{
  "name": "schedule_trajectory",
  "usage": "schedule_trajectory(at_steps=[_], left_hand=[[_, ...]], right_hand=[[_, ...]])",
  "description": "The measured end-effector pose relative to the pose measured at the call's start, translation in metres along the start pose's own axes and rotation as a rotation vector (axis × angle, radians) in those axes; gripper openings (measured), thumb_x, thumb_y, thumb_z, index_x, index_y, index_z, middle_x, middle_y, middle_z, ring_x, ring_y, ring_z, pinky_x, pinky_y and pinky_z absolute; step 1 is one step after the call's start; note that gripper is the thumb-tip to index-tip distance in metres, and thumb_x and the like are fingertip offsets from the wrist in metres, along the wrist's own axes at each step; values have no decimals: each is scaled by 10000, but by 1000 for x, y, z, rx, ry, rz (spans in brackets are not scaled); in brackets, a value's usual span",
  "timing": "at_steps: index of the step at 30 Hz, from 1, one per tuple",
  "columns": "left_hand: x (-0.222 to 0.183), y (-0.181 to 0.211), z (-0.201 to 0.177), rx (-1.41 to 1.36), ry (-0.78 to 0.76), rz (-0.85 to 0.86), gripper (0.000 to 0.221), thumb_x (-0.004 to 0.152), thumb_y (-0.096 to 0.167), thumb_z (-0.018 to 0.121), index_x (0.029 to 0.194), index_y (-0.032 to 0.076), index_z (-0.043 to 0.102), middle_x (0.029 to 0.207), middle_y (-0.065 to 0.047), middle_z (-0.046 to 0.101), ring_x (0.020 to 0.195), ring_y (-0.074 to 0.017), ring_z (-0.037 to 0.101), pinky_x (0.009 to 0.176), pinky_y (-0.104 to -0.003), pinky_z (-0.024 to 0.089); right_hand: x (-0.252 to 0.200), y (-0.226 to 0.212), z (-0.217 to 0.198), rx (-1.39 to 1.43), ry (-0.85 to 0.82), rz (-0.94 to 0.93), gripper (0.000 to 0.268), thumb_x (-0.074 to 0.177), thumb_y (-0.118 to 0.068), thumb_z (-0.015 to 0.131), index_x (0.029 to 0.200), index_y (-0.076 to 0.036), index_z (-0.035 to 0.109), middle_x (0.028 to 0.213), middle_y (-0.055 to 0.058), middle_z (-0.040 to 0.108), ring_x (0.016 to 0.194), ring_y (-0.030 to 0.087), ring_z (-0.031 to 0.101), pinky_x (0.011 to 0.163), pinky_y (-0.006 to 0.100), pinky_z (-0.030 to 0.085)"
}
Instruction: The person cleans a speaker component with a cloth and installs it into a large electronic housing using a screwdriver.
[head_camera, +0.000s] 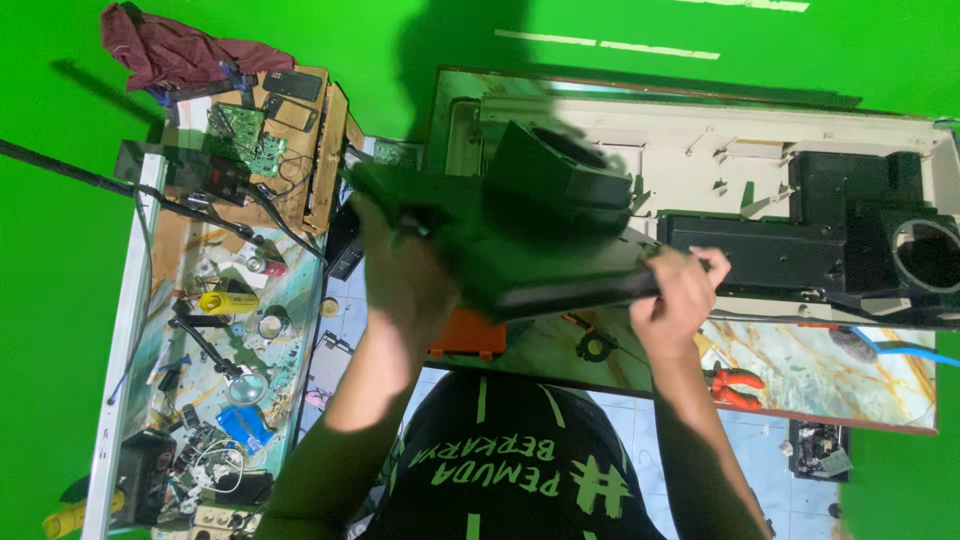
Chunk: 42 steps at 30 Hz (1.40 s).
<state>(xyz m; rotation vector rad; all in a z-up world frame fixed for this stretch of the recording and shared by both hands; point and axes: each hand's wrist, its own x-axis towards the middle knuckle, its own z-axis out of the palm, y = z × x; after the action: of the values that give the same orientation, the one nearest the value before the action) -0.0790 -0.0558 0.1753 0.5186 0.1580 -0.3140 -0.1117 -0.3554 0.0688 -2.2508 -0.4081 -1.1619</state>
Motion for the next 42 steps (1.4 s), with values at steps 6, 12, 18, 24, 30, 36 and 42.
schedule_trajectory(at_steps=[6,12,18,24,30,36,42], left_hand=[[9,-4,-24,193,314,-154,266,944,253,634,1094,37,676,937,-101,707,775,-226,693,700,-367,565],[4,-17,-50,400,356,38,199,898,142,631,1066,37,648,881,-80,675,757,-194,670,659,-332,568],[14,-18,-67,344,236,74,306,895,90,578,1181,-14,607,974,-126,679,831,-242,674,715,-361,574],[11,-41,-71,323,268,129,397,932,101,582,1302,-35,540,1095,-170,637,965,-273,645,809,-405,559],[17,-56,-77,361,254,89,550,839,79,626,1358,5,459,1199,-174,618,1103,-309,643,922,-452,580],[15,-38,-122,191,-139,167,640,865,318,613,1400,-3,472,1268,-144,633,1151,-269,639,1002,-389,527],[30,12,-187,-54,-137,-130,511,1079,407,577,1379,-7,558,1253,-149,680,1147,-285,667,1053,-429,480]], right_hand=[[-12,-5,-6,-28,-164,-65,306,863,-116,627,1147,-87,737,1110,113,673,979,297,670,1022,520,425],[-10,-8,-6,78,-390,90,449,805,-139,708,1249,-76,683,1337,147,629,1246,336,606,1189,550,370],[-5,-2,-10,181,-310,189,896,861,-540,689,1505,18,413,1600,363,223,1479,529,246,1215,572,192],[-18,-1,6,1459,-303,1457,643,1112,-539,416,1318,53,560,1250,281,639,1220,400,627,1116,543,477],[-30,-22,37,1791,140,1466,294,1078,-43,576,1372,-48,560,1226,93,692,1145,193,667,1043,372,513],[-20,11,20,1748,101,1280,353,1076,-61,530,1428,-85,530,1316,71,664,1217,213,649,1079,418,516],[-23,38,9,1603,-79,1274,546,1002,-40,490,1536,-134,432,1439,67,593,1309,220,602,1080,428,496]])
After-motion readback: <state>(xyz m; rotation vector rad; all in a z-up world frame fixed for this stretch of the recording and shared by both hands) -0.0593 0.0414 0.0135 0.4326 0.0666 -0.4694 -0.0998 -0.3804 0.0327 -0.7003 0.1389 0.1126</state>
